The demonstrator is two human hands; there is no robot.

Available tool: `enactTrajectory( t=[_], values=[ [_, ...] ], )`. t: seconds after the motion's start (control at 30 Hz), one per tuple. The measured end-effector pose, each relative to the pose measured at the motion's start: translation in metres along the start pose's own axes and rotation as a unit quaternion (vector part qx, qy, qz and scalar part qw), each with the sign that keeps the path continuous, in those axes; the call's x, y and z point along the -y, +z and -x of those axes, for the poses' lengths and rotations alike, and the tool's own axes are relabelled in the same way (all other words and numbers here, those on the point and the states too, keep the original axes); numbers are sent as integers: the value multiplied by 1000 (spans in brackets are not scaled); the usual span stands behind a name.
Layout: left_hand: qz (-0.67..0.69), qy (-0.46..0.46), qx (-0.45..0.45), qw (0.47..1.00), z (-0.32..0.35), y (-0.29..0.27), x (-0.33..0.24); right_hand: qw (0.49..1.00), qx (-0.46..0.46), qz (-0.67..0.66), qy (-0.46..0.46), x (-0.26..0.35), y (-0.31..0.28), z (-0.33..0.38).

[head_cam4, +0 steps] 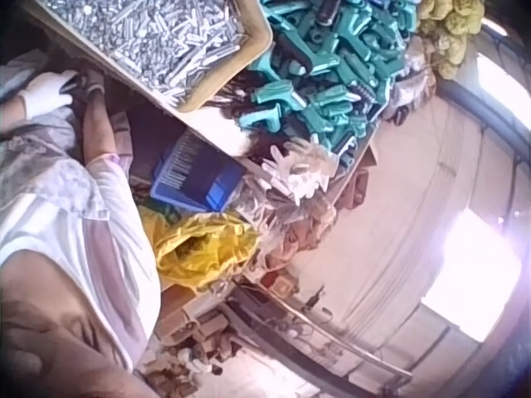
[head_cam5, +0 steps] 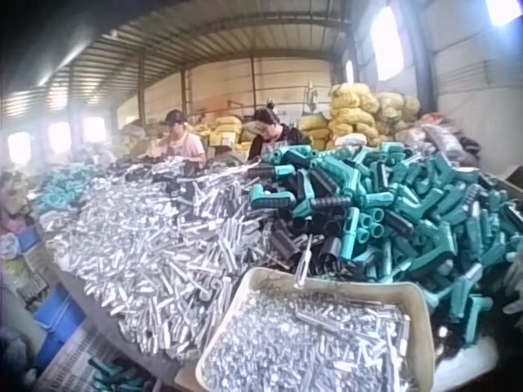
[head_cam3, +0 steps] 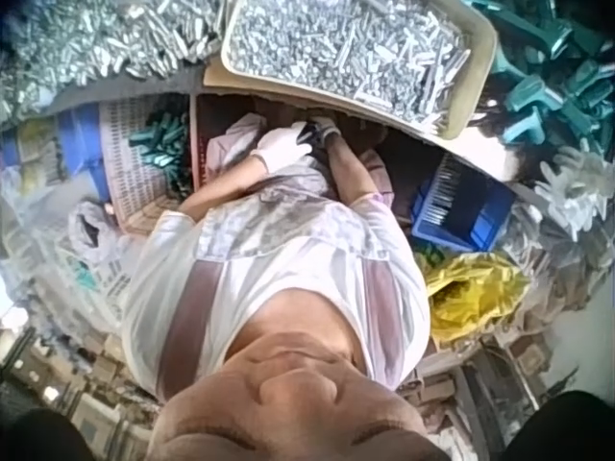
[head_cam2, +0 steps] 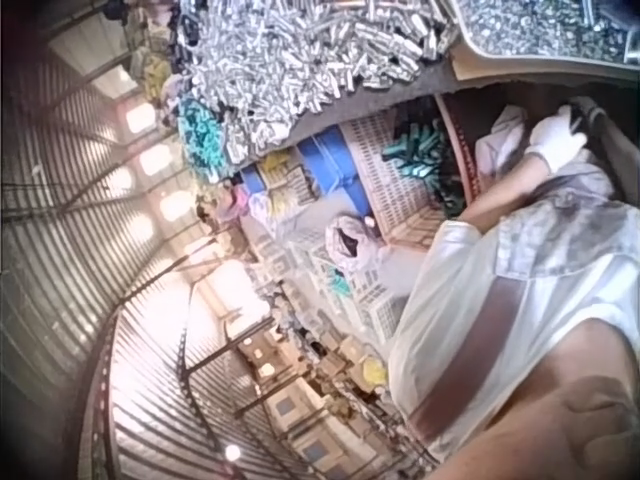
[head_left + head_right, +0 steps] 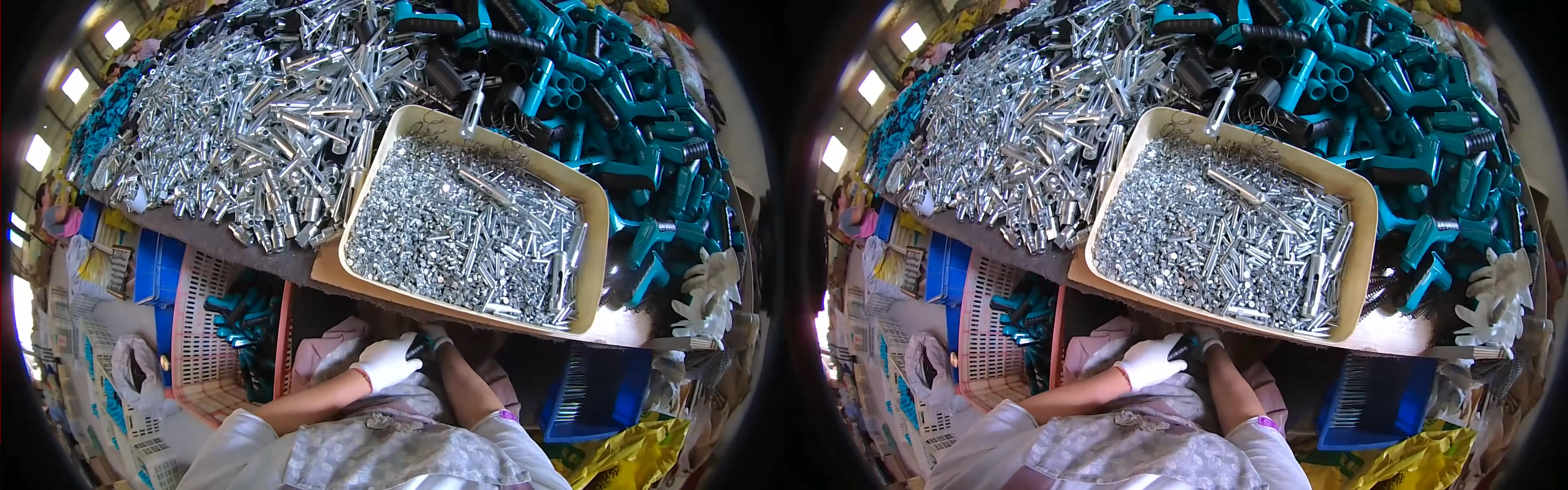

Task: Assembling mechanical components into tool handles at a factory workstation.

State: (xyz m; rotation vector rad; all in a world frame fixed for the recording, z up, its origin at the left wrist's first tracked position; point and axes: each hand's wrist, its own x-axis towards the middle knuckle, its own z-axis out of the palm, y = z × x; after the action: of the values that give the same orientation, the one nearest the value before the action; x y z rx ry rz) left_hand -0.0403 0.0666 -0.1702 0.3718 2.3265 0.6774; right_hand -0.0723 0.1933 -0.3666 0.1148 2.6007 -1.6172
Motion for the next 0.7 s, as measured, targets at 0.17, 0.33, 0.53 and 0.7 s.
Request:
enactTrajectory(
  t=[0.17, 0.33, 0.53, 0.7],
  values=[
    [14, -11, -15, 1000, -8, 6, -10, 994, -10, 96, -60, 1, -20, -4],
    [34, 8, -94, 995, -25, 49, 37, 925, 195, 326, 12, 89, -38, 18],
    [64, -20, -88, 994, -34, 54, 17, 957, 74, 266, 88, 83, -49, 21],
    [73, -29, -79, 994, -32, 43, 8, 957, 87, 266, 70, 66, -48, 24]
  ],
)
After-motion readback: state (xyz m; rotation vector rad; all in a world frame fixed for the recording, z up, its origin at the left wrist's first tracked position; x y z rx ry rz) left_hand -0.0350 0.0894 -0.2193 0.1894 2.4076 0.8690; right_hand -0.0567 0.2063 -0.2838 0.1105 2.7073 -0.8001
